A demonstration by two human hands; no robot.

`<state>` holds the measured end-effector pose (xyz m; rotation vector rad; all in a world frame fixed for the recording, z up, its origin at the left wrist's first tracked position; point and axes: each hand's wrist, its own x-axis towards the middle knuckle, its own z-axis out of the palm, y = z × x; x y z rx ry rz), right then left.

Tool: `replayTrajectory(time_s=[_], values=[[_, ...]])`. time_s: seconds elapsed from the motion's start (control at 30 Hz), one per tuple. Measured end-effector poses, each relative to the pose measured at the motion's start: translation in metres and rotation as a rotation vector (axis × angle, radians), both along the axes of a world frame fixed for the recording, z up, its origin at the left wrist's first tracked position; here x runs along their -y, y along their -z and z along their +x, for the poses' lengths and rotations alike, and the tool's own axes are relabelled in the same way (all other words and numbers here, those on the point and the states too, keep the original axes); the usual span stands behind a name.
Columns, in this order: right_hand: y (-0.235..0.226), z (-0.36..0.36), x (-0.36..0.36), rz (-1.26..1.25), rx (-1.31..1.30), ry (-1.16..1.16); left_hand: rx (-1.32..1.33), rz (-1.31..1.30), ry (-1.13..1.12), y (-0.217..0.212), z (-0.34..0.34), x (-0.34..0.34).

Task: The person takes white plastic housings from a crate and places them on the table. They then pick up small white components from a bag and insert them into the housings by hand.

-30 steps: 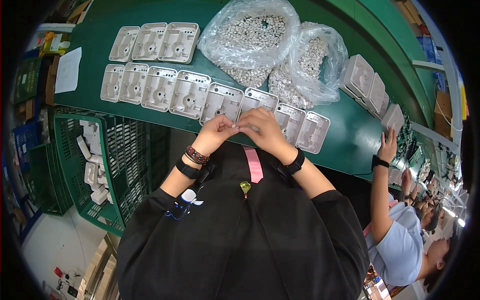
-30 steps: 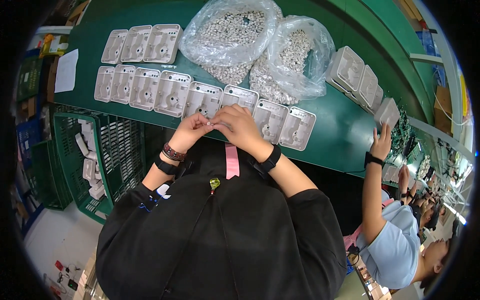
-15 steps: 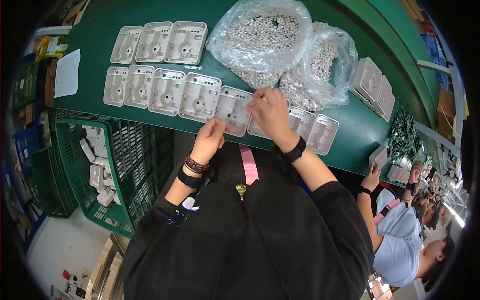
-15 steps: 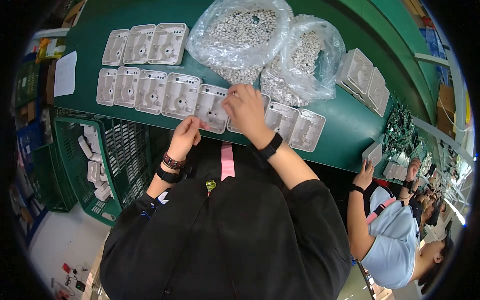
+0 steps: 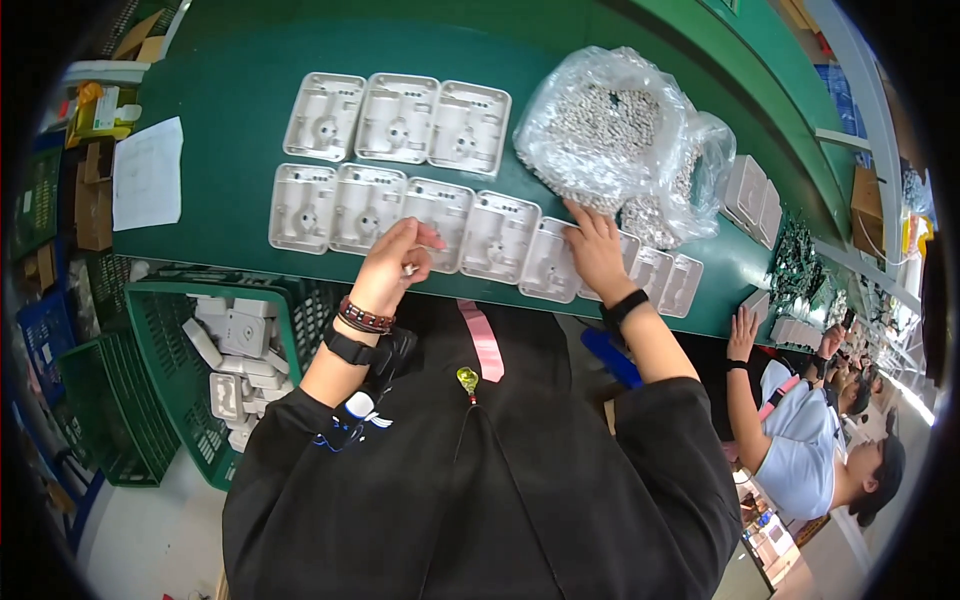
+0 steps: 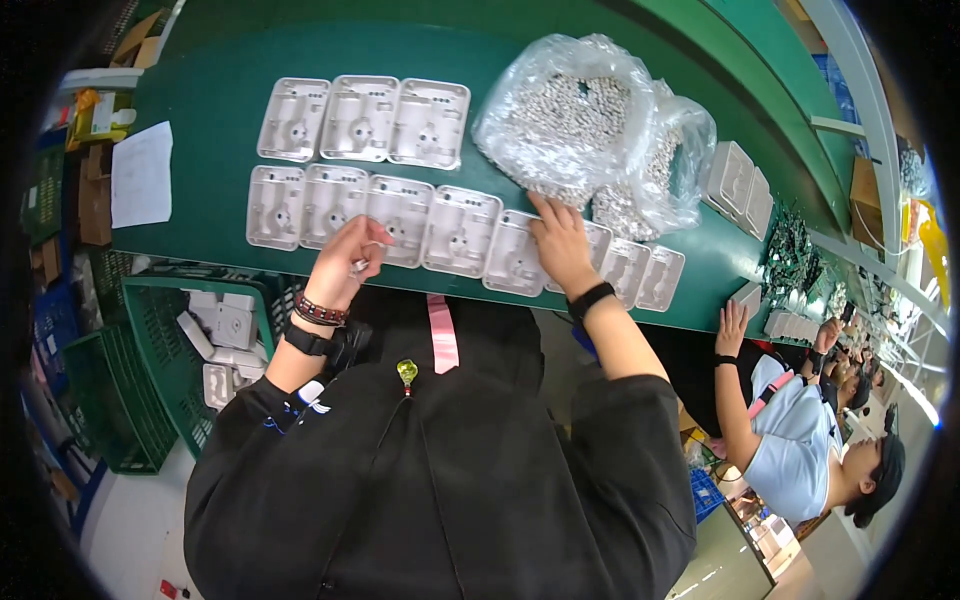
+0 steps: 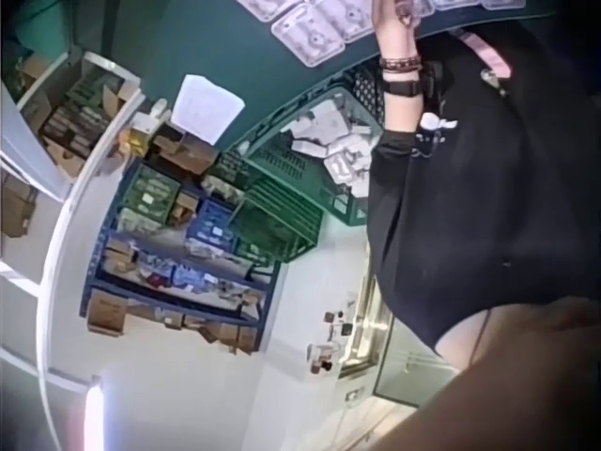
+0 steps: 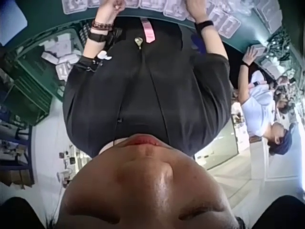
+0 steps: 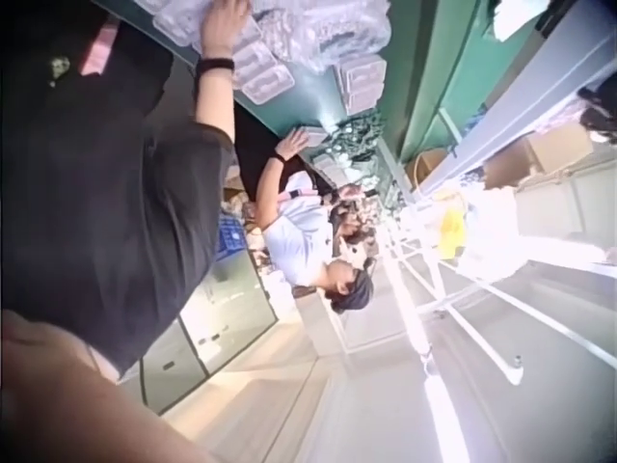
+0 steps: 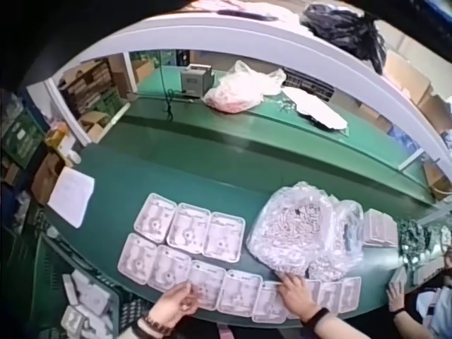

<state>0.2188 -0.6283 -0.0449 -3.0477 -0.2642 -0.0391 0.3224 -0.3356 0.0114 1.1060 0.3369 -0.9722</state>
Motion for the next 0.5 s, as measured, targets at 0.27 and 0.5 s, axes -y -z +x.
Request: replayTrajectory(time_s=[0.27,0.5], values=[[-0.018,-0.001,-0.048,0.613,-0.094,0.733,-0.333,-0.284,0.032,0.006,0.025,-0.027],[-0.101,0.051,-0.169,0.626,0.059,0.173,-0.371,-0.454,0.152,-0.002,0.019,-0.018]])
